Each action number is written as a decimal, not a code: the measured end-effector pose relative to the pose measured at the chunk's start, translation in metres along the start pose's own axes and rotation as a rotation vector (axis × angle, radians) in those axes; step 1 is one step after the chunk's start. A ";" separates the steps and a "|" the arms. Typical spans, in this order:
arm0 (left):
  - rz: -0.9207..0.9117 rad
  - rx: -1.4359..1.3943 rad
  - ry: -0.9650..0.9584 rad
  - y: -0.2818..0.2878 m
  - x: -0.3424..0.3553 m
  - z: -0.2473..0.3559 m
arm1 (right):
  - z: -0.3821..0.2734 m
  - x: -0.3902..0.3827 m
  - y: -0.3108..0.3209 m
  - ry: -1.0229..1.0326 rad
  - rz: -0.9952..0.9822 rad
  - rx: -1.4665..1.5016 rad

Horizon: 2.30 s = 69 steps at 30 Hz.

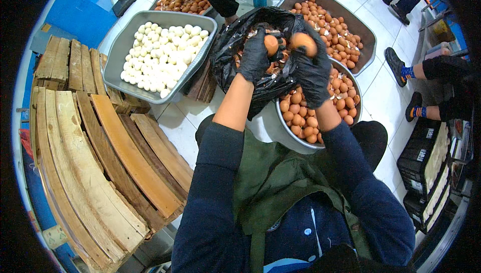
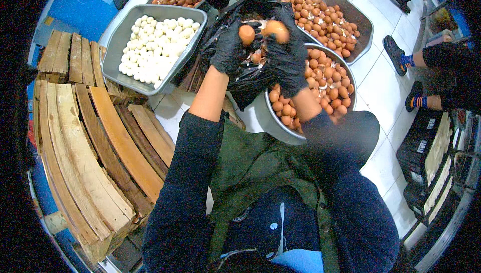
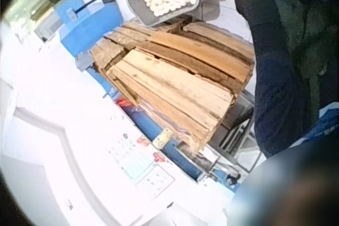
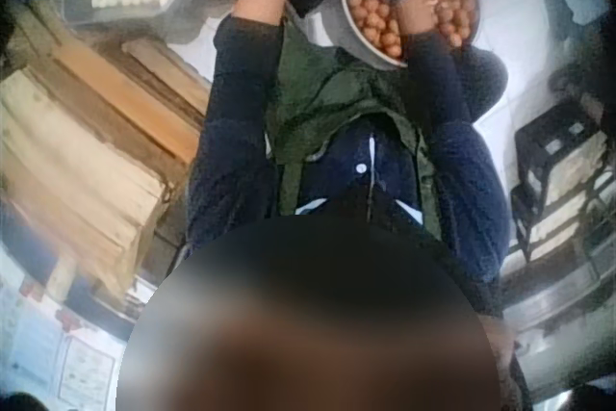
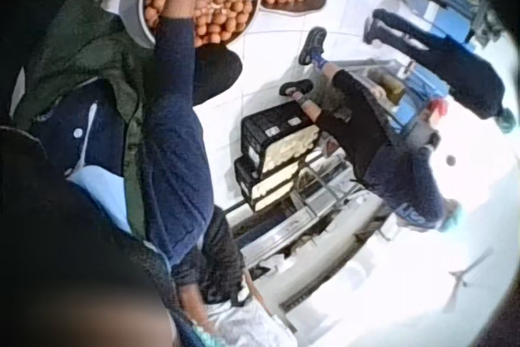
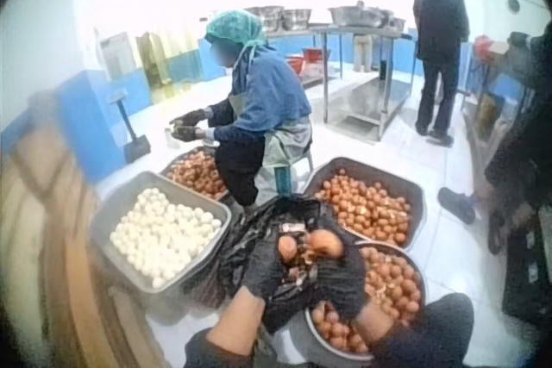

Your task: The person sits on the floor and peels hard-boiled eggs one by one, removing shells by hand and placing the peeled eggs into a gray bin. Shell fragments are discarded into a black bag. The person repeats this process continuously.

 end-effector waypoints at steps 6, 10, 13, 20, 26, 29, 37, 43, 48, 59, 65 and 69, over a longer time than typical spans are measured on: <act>-0.042 -1.141 0.899 -0.037 0.000 -0.021 | 0.129 -0.101 0.108 -0.335 0.048 -0.608; 0.033 0.135 -0.039 -0.011 0.017 0.016 | 0.121 -0.058 0.068 -0.091 -0.271 -1.000; 0.101 -0.242 0.135 -0.011 0.022 0.006 | 0.073 0.012 -0.005 -0.302 -0.234 -0.055; 0.201 -0.054 0.154 -0.010 0.047 -0.039 | -0.019 0.050 -0.095 -0.199 -0.466 -0.057; 0.429 0.130 -0.026 0.012 0.043 -0.008 | -0.022 0.056 -0.105 0.146 -0.480 -0.269; 0.433 0.059 -0.007 0.016 0.035 0.008 | -0.026 0.054 -0.104 0.399 -0.423 -0.446; 0.432 0.555 -0.412 0.008 0.032 0.027 | -0.027 0.052 -0.099 0.485 -0.358 -0.403; 0.401 0.555 -0.420 -0.014 0.028 0.002 | 0.020 0.057 -0.091 0.512 -0.272 -0.569; 0.222 -0.335 0.429 -0.016 0.050 -0.054 | 0.063 0.066 -0.093 0.193 -0.473 -0.587; 0.168 -0.767 0.682 0.002 0.033 -0.037 | -0.011 0.073 -0.089 0.370 -0.499 -0.227; 0.187 0.061 0.258 0.019 0.038 -0.015 | -0.009 0.049 -0.098 0.108 -0.589 -0.123; 0.236 0.313 -0.029 0.021 0.038 0.008 | -0.011 0.044 -0.097 0.257 -0.516 -0.205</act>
Point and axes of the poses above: each hand's wrist, its own x-axis towards the middle knuckle, its own y-axis out of the back of the hand, z = x × y, the point moved 7 cm from there along x, towards the middle knuckle, and after that the axes turned 15 degrees about z, right-handed, at the moved point
